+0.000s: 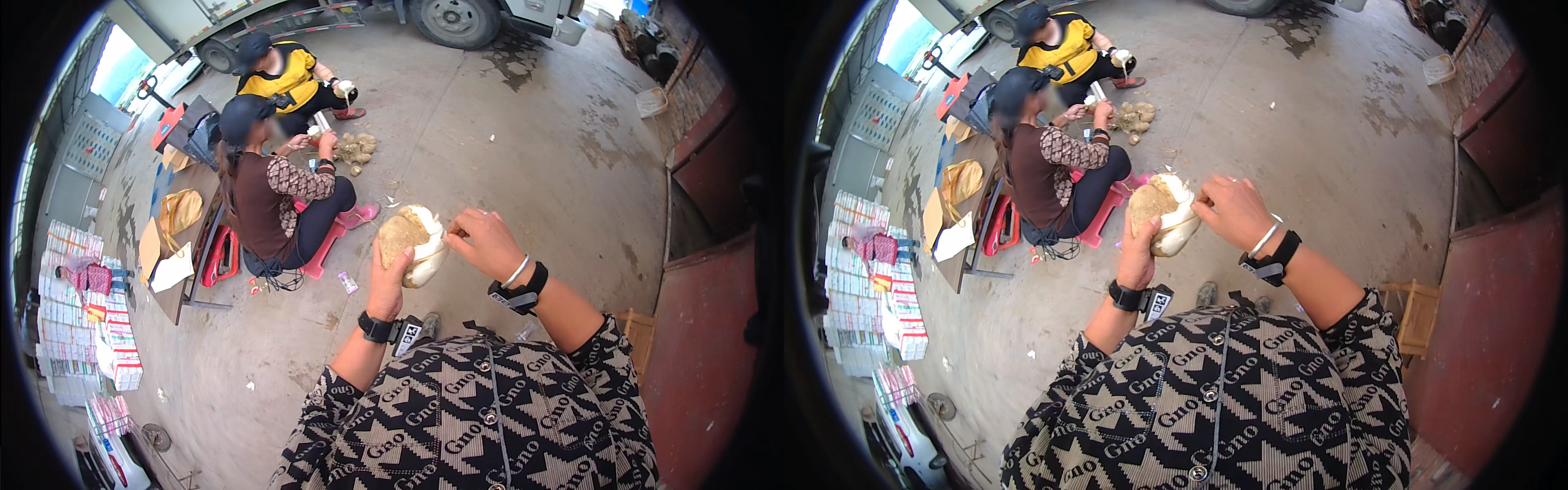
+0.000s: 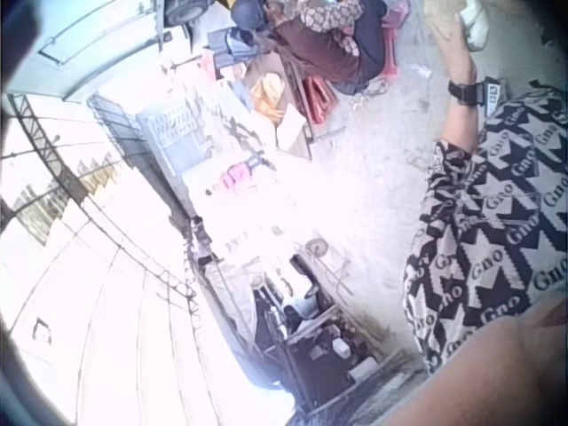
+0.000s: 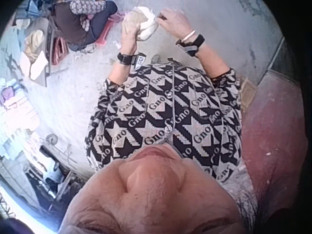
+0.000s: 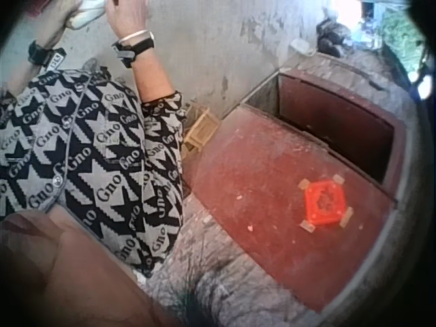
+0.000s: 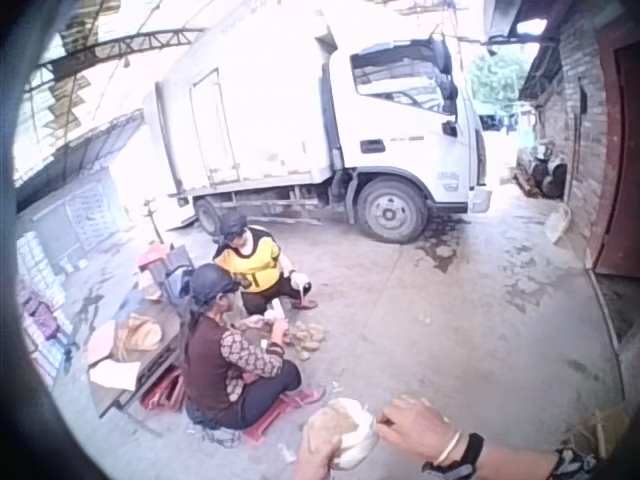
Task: The person selects a large root vegetable from a pile, retrieves a cleaver, and uses it to cut and peel the outer skin. They then continue peeling by hand, removing remaining skin and fibrous strands while others nearby also peel similar vegetables.
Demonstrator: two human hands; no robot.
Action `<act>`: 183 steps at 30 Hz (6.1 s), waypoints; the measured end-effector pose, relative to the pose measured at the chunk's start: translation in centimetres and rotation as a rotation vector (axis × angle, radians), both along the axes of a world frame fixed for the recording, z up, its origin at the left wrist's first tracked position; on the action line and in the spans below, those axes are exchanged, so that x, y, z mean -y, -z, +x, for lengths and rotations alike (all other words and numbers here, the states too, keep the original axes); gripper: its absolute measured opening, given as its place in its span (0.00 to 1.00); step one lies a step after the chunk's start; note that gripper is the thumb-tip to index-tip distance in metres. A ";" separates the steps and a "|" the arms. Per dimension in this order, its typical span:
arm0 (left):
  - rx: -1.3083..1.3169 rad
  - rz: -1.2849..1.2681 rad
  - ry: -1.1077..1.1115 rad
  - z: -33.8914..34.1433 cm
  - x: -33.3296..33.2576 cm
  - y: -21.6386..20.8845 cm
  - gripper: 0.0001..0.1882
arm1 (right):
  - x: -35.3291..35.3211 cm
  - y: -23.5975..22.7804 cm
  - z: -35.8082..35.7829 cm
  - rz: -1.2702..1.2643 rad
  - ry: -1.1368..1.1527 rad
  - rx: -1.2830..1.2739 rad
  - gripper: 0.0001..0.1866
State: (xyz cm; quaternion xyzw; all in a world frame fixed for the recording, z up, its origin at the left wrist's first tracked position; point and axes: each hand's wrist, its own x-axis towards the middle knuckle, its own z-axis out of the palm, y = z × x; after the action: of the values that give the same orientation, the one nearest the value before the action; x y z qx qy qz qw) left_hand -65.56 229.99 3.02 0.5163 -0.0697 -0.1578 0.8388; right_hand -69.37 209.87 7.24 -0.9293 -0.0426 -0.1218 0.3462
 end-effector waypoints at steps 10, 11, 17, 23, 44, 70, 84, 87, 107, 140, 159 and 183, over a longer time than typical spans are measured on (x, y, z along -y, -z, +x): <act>0.119 0.290 -0.099 -0.8 -1.8 -0.5 0.38 | -2.2 0.0 2.3 0.119 -0.095 -0.085 0.07; 0.168 0.321 -0.128 -0.9 -2.1 -0.3 0.38 | -2.2 0.2 2.5 0.133 -0.125 -0.082 0.07; 0.299 0.366 -0.296 -1.7 -3.6 0.4 0.39 | -4.6 1.2 4.0 0.090 -0.242 -0.057 0.07; 0.275 0.435 -0.404 -2.3 -5.5 -0.5 0.39 | -6.5 2.2 5.5 -0.077 -0.175 0.086 0.04; -0.223 -0.169 0.160 0.8 -4.3 0.0 0.33 | -1.6 -3.8 4.3 0.259 -0.279 0.045 0.08; -0.378 -0.044 0.291 2.3 -3.7 0.1 0.28 | 2.0 -2.4 2.6 0.040 -0.130 -0.149 0.10; -0.352 0.032 0.479 1.6 -1.9 -1.4 0.25 | -0.9 -1.2 1.6 0.816 -0.363 -0.469 0.09; -0.311 0.042 0.511 1.5 -1.6 -1.2 0.26 | -1.2 -0.9 1.4 0.716 -0.297 -0.503 0.10; -0.401 0.090 0.579 1.3 -1.0 1.6 0.28 | -1.5 2.3 0.3 0.553 -0.104 -0.400 0.11; -0.641 0.227 0.930 0.4 -1.2 3.7 0.27 | 1.1 5.6 -1.9 -0.404 -0.627 0.038 0.06; -0.352 -0.004 0.852 1.5 1.1 2.2 0.38 | 13.1 11.3 0.1 -0.256 0.221 -0.488 0.13; -0.620 -1.088 0.713 0.0 10.1 0.2 0.37 | 9.6 -3.2 -4.7 0.552 0.141 0.124 0.07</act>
State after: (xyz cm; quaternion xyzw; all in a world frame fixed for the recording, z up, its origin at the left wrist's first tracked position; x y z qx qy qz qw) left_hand -65.57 219.91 2.81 -0.0974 -0.0616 -0.5043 0.8558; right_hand -74.06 200.23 10.40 -0.7915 0.0359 -0.2089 0.5732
